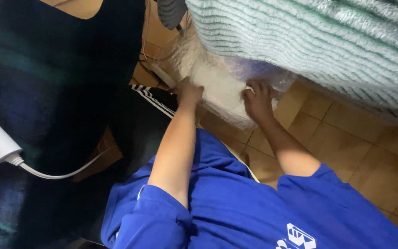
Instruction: The person places baseball caps into clear plastic bags by hand and then uses a small handheld hair dryer to heat-shrink the plastic around them.
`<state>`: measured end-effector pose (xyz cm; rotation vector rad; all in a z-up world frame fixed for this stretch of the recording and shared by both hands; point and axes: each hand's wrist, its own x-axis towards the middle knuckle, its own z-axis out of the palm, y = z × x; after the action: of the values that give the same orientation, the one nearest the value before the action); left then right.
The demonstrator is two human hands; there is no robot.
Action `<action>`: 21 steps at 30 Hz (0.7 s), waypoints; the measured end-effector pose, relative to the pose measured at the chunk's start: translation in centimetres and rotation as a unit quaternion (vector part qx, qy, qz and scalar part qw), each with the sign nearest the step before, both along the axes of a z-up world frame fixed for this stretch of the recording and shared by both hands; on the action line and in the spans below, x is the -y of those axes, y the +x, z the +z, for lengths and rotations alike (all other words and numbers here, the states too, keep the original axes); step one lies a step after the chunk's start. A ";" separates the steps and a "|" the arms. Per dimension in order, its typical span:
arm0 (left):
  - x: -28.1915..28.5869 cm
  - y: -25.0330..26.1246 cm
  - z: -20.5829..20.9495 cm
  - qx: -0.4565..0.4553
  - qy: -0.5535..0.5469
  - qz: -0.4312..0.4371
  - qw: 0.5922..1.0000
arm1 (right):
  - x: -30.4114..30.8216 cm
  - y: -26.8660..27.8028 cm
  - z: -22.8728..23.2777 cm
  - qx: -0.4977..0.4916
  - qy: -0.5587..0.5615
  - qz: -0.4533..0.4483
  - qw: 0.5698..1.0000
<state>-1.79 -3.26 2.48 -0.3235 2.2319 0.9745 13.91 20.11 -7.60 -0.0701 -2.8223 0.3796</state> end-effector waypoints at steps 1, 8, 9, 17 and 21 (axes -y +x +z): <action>-0.2 -0.1 0.1 0.002 0.001 0.001 1.000 | 0.0 0.0 0.6 0.002 0.001 0.001 1.000; 0.0 0.5 4.4 -0.147 -0.098 -0.023 0.984 | 0.9 2.1 7.1 0.017 -0.153 0.008 0.988; 0.3 0.6 4.0 -0.201 -0.122 -0.099 0.967 | 1.3 2.3 8.3 0.024 -0.199 0.010 0.980; -0.5 3.2 8.3 -0.463 -0.050 -0.160 0.871 | 3.4 2.9 14.0 0.035 -0.260 0.037 0.964; -1.0 3.9 7.8 -0.595 0.033 -0.169 0.785 | 4.1 1.8 13.6 0.053 -0.266 0.037 0.962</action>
<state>2.13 -2.25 10.29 0.9989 3.1312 1.2067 15.71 16.01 6.02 -0.0984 -2.7448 1.1741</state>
